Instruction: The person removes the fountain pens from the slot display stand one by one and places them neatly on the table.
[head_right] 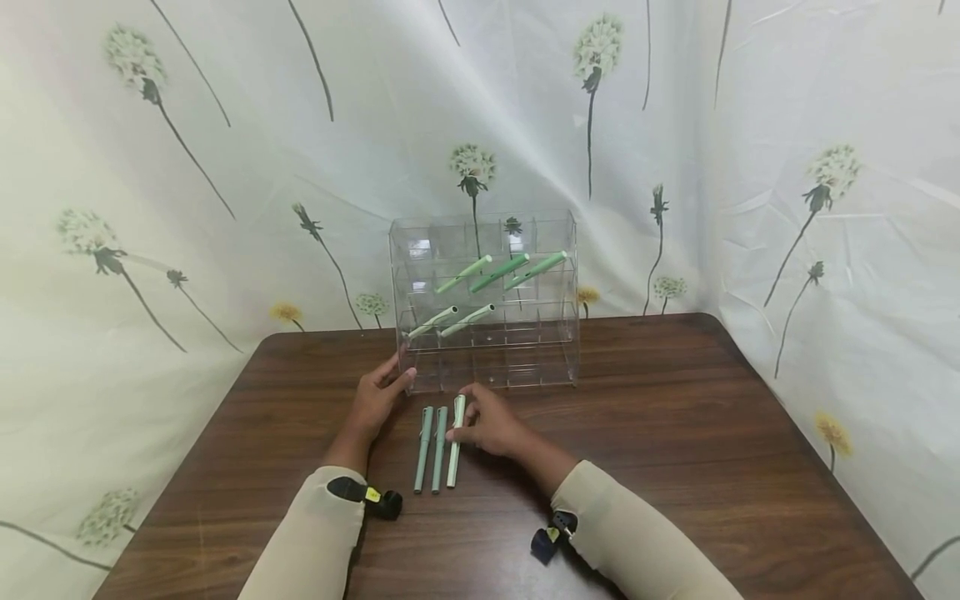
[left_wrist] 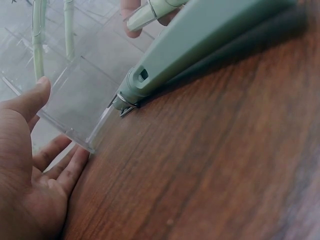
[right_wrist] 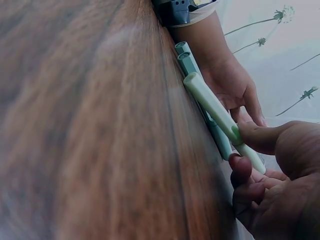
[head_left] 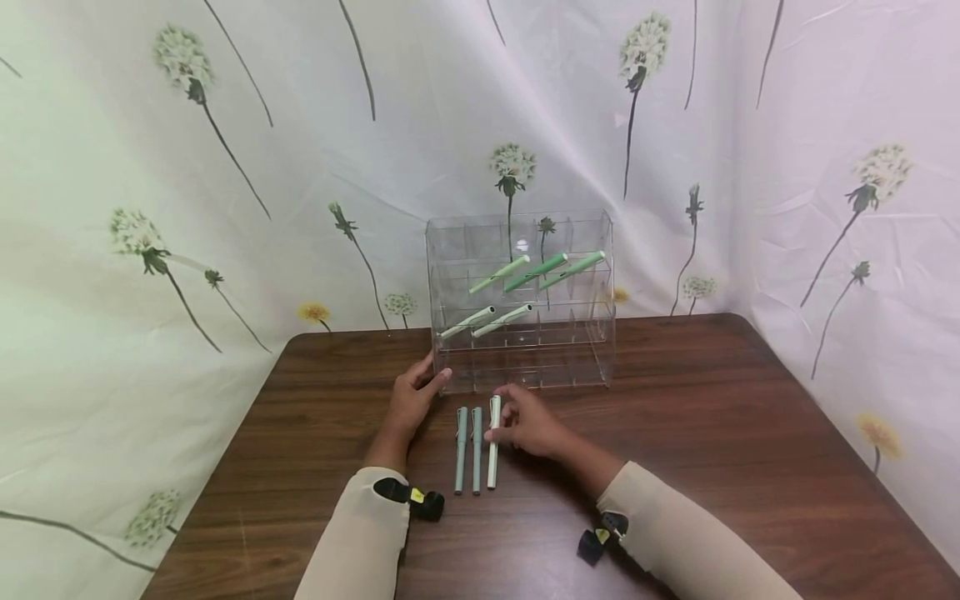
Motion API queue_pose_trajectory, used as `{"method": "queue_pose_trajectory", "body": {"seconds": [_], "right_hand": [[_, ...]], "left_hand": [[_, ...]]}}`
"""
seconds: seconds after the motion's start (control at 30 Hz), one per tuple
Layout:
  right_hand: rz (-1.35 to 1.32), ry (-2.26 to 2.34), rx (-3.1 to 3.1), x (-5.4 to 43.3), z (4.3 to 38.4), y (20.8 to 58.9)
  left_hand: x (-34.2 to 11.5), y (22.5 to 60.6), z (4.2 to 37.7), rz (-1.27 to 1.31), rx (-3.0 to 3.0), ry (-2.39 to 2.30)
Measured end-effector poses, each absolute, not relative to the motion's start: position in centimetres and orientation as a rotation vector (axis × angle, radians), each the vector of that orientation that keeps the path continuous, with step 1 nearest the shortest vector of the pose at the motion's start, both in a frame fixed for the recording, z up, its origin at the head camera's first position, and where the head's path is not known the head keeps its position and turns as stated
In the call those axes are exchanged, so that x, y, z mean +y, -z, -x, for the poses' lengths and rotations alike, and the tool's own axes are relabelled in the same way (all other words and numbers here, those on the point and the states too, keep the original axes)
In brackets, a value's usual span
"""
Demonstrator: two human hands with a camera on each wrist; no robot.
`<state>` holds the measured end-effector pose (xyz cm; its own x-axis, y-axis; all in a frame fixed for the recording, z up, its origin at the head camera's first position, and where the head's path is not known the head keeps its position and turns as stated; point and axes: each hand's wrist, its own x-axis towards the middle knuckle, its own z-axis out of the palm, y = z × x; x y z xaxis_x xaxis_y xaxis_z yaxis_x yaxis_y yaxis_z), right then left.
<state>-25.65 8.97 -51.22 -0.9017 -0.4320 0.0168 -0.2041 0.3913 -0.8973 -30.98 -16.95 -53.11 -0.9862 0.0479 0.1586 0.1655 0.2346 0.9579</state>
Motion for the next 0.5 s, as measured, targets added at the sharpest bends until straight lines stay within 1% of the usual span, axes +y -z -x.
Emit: {"method": "queue_pose_trajectory", "body": {"seconds": [0.5], "right_hand": [[0.642,1.340,2.483,8.95,26.18,51.88]], "left_hand": [[-16.88,52.89,30.85,0.180,-2.385,1.889]]}}
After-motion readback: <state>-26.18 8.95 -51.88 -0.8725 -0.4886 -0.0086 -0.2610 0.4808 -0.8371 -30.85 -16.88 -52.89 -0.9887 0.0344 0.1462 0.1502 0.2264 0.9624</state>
